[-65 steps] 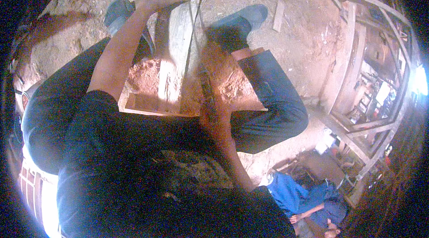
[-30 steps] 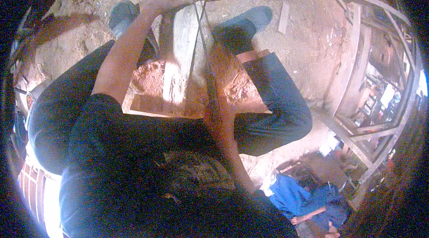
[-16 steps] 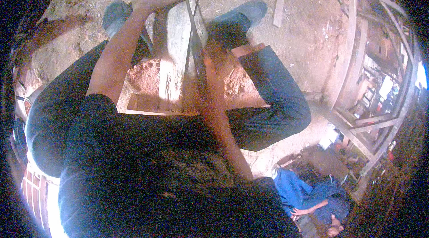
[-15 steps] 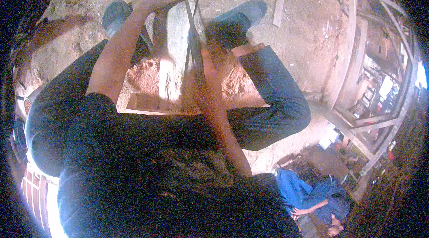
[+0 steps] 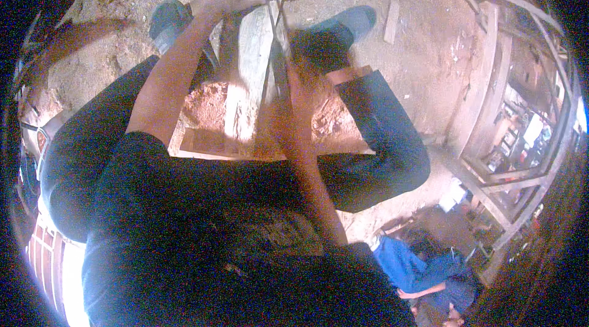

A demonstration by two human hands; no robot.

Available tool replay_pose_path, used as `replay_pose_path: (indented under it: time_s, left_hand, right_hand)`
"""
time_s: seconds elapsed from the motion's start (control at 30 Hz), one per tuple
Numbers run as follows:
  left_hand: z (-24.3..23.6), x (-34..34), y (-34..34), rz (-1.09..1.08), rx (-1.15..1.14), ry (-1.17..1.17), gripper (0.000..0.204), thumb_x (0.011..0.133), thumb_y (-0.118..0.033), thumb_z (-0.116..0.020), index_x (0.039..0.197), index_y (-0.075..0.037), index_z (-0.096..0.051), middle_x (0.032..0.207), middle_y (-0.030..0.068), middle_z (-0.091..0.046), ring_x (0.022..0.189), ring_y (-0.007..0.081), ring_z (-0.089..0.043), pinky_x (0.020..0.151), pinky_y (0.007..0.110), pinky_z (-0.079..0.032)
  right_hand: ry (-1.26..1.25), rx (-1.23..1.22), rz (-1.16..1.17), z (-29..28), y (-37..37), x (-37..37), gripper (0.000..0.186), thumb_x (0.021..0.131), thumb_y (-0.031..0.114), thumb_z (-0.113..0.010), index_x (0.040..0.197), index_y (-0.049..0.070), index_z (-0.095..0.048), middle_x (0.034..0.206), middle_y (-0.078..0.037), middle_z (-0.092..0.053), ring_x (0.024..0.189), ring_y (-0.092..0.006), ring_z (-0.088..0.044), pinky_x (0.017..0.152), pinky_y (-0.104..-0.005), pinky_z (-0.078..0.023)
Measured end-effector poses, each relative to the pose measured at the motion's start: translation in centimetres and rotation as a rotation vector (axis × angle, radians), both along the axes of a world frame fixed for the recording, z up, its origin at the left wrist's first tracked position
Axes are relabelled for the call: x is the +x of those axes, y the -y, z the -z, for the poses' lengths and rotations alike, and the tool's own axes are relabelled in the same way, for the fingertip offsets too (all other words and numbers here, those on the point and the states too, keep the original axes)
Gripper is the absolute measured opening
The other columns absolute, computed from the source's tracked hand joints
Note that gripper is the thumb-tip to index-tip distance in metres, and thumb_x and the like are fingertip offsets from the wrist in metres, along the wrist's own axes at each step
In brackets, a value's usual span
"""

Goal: The person sits on the ground and uses a hand saw to cut a piece of wood placed between their legs. They hold the wood steady with one hand and saw back and forth with the other, producing sawdust.

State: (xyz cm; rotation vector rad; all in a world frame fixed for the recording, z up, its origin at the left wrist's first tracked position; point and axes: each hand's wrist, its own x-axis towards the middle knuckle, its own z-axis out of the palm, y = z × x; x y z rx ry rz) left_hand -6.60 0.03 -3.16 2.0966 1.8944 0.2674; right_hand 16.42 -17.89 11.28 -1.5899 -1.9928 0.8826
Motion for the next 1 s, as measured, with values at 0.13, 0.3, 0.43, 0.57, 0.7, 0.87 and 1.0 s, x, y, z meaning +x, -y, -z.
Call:
replay_pose_path:
  time_s: [0.13, 0.3, 0.43, 0.57, 0.7, 0.87, 1.0]
  left_hand:
    - [1.2, 0.0, -0.2, -0.017, 0.003, -0.002, 0.094, 0.072, -0.077, -0.061, 0.126, -0.002, -0.048, 0.117, 0.0272, -0.059, 0.103, 0.0436, -0.063, 0.087, 0.048, -0.054]
    - [1.7, -0.2, -0.1, 0.005, 0.058, 0.021, 0.092, 0.073, -0.076, -0.06, 0.127, -0.003, -0.049, 0.116, 0.0262, -0.059, 0.104, 0.0426, -0.063, 0.089, 0.047, -0.053]
    - [0.1, 0.0, -0.4, -0.001, -0.054, -0.03, 0.092, 0.074, -0.077, -0.058, 0.127, -0.001, -0.048, 0.118, 0.0261, -0.058, 0.105, 0.0415, -0.063, 0.088, 0.048, -0.054]
    - [1.5, 0.3, 0.1, -0.004, -0.002, 0.022, 0.092, 0.074, -0.077, -0.058, 0.125, -0.002, -0.048, 0.117, 0.0247, -0.059, 0.106, 0.0408, -0.062, 0.087, 0.048, -0.054]
    - [1.4, 0.0, 0.2, 0.015, 0.03, -0.039, 0.09, 0.074, -0.075, -0.059, 0.125, -0.002, -0.048, 0.114, 0.0226, -0.061, 0.105, 0.0392, -0.063, 0.089, 0.047, -0.053]
    - [1.4, 0.0, 0.5, -0.016, 0.049, -0.008, 0.089, 0.075, -0.072, -0.061, 0.13, -0.003, -0.047, 0.114, 0.0213, -0.061, 0.104, 0.0388, -0.063, 0.088, 0.046, -0.053]
    - [1.2, 0.4, 0.6, -0.029, 0.07, -0.011, 0.09, 0.076, -0.073, -0.06, 0.13, -0.002, -0.047, 0.116, 0.022, -0.06, 0.105, 0.0392, -0.062, 0.088, 0.047, -0.052]
  right_hand:
    - [-0.022, -0.056, 0.061, 0.0, 0.7, 0.2, 0.05, 0.085, 0.004, -0.056, 0.135, 0.0, -0.049, 0.105, -0.024, -0.066, 0.09, -0.0331, -0.067, 0.077, -0.041, -0.052]
    - [0.015, -0.026, 0.081, 0.7, -3.7, -2.3, 0.049, 0.085, 0.002, -0.054, 0.135, 0.003, -0.051, 0.104, -0.021, -0.068, 0.088, -0.0288, -0.069, 0.074, -0.0384, -0.053]
    - [-0.084, -0.074, 0.128, -0.6, -0.4, -1.5, 0.049, 0.086, 0.002, -0.053, 0.134, 0.001, -0.051, 0.101, -0.02, -0.068, 0.084, -0.0274, -0.068, 0.073, -0.0374, -0.052]
    - [0.056, -0.102, 0.108, 0.9, -4.8, -3.6, 0.046, 0.087, 0.005, -0.055, 0.132, -0.003, -0.051, 0.094, -0.017, -0.068, 0.078, -0.0253, -0.066, 0.074, -0.0361, -0.052]
    - [-0.117, 0.064, 0.064, 2.2, -4.2, -3.1, 0.044, 0.088, 0.008, -0.058, 0.13, -0.002, -0.053, 0.092, -0.02, -0.067, 0.078, -0.0271, -0.067, 0.071, -0.0378, -0.052]
    - [-0.015, -0.007, 0.069, 1.7, -1.0, -2.1, 0.045, 0.091, 0.01, -0.056, 0.134, -0.002, -0.049, 0.11, -0.021, -0.066, 0.1, -0.0308, -0.066, 0.088, -0.0378, -0.05]
    - [0.067, -0.168, 0.131, 0.7, -5.4, -5.7, 0.047, 0.091, 0.006, -0.054, 0.137, -0.002, -0.046, 0.122, -0.022, -0.062, 0.11, -0.0318, -0.062, 0.095, -0.0375, -0.047]
